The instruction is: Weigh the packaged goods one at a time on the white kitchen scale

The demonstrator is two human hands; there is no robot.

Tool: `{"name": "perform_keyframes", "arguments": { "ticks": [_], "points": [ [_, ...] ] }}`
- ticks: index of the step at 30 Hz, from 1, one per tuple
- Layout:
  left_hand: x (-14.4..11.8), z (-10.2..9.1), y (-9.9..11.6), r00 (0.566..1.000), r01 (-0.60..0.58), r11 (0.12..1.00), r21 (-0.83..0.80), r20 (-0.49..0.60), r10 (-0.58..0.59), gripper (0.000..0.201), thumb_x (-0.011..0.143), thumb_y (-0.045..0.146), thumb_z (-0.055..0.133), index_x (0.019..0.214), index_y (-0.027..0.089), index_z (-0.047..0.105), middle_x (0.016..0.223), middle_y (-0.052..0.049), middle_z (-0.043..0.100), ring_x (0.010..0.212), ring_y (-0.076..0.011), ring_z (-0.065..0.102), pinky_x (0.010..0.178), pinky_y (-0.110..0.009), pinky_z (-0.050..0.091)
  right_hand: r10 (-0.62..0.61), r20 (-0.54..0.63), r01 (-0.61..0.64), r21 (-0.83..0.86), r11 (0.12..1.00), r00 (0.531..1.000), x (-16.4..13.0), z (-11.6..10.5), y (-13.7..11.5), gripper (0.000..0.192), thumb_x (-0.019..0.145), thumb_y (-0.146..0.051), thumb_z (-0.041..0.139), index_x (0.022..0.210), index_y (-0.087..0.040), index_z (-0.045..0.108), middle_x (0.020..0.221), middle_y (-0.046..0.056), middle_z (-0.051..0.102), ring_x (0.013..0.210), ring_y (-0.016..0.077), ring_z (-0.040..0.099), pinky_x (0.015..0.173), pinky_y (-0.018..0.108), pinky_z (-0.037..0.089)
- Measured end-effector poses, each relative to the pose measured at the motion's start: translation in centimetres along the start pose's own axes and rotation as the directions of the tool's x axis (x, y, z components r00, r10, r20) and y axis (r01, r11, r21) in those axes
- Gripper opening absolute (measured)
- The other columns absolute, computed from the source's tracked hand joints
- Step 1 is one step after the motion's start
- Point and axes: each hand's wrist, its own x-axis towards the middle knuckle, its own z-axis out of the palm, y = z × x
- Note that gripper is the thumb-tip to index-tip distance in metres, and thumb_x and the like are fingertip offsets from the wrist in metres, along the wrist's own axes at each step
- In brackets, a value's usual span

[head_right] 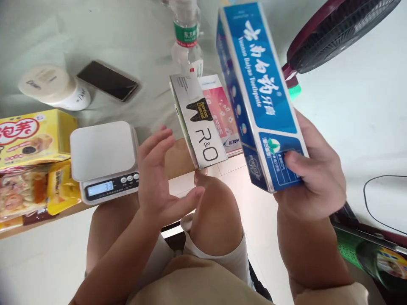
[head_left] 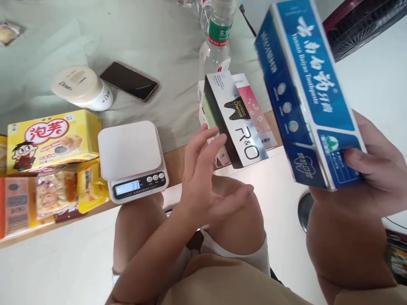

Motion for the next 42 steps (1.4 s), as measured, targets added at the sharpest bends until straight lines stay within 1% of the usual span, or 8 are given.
{"name": "perform_keyframes", "arguments": {
  "ticks": [4,10,15,20,27,31,36,42],
  "points": [
    [0.0,1.3,-1.6,0.994,0.084,0.992,0.091,0.064,-0.090,0.110,0.086,0.087,0.069,0.172,0.029,0.032,0.173,-0.018,0.041,0.165,-0.0422,0.040,0.134,-0.063,0.043,-0.002,-0.039,0.002,0.020,1.000,0.999,2.8,1.0,0.4,0.038,0.093,-0.037,0.067,0.129,-0.040,0.080,0.131,-0.004,0.080,0.152,0.0387,0.061,0.131,0.074,0.049],
    [-0.2,2.3,-3.0,0.984,0.118,0.989,0.089,0.121,-0.128,0.131,0.083,0.093,0.067,0.179,0.021,0.014,0.181,-0.021,0.032,0.169,-0.0430,0.036,0.135,-0.065,0.044,0.344,0.149,-0.340,-0.053,0.939,0.927,5.3,-0.9,0.1,0.061,0.080,-0.037,0.090,0.139,-0.033,0.075,0.147,0.001,0.074,0.155,0.0427,0.057,0.116,0.067,0.066],
    [-0.2,2.1,-3.3,0.979,0.119,0.991,0.055,0.161,-0.127,0.128,0.085,0.080,0.078,0.180,0.026,0.013,0.185,-0.013,0.027,0.169,-0.0413,0.037,0.132,-0.061,0.051,0.203,0.058,-0.200,-0.055,0.978,0.977,4.9,1.3,0.2,0.045,0.091,-0.027,0.065,0.134,-0.039,0.076,0.149,-0.013,0.072,0.170,0.0319,0.038,0.133,0.061,0.053],
    [-0.2,1.6,-3.7,0.972,0.149,0.989,-0.017,0.189,-0.143,0.127,0.080,0.078,0.084,0.179,0.034,0.017,0.185,-0.007,0.027,0.168,-0.0424,0.038,0.132,-0.063,0.052,0.115,0.044,-0.111,-0.082,0.990,0.992,4.8,2.6,1.0,0.057,0.086,-0.016,0.057,0.129,-0.046,0.078,0.147,-0.019,0.071,0.174,0.0307,0.028,0.141,0.062,0.043],
    [-0.1,1.8,-3.4,0.974,0.177,0.983,-0.057,0.153,-0.167,0.119,0.085,0.073,0.083,0.178,0.030,0.023,0.179,-0.013,0.040,0.166,-0.0428,0.042,0.134,-0.062,0.050,-0.045,0.131,0.046,-0.004,0.999,0.990,5.9,1.3,4.3,0.049,0.089,-0.030,0.063,0.134,-0.045,0.076,0.146,-0.012,0.073,0.167,0.0342,0.044,0.138,0.065,0.043],
    [-0.1,1.8,-3.4,0.970,0.188,0.980,-0.062,0.170,-0.176,0.118,0.086,0.071,0.083,0.178,0.031,0.021,0.178,-0.013,0.042,0.165,-0.0454,0.042,0.131,-0.068,0.051,-0.005,0.143,-0.004,0.058,0.998,0.990,6.8,1.7,4.5,0.052,0.083,-0.026,0.064,0.132,-0.039,0.078,0.145,-0.009,0.075,0.161,0.0342,0.053,0.134,0.063,0.049],
    [0.0,1.8,-3.4,0.968,0.193,0.980,-0.045,0.173,-0.182,0.119,0.086,0.070,0.084,0.179,0.032,0.021,0.178,-0.011,0.042,0.166,-0.0417,0.042,0.133,-0.063,0.052,0.074,0.219,-0.089,0.062,0.994,0.973,7.7,2.3,3.9,0.059,0.080,-0.036,0.069,0.139,-0.041,0.073,0.149,-0.007,0.072,0.155,0.0349,0.059,0.131,0.064,0.051],
    [0.0,2.0,-3.3,0.967,0.198,0.980,-0.009,0.164,-0.194,0.118,0.086,0.074,0.081,0.179,0.033,0.019,0.178,-0.012,0.043,0.165,-0.0407,0.043,0.129,-0.064,0.055,0.111,0.291,-0.144,0.093,0.985,0.950,8.2,2.1,3.9,0.062,0.075,-0.038,0.068,0.135,-0.050,0.073,0.150,-0.015,0.071,0.153,0.0338,0.060,0.130,0.064,0.052]
  ]
}}
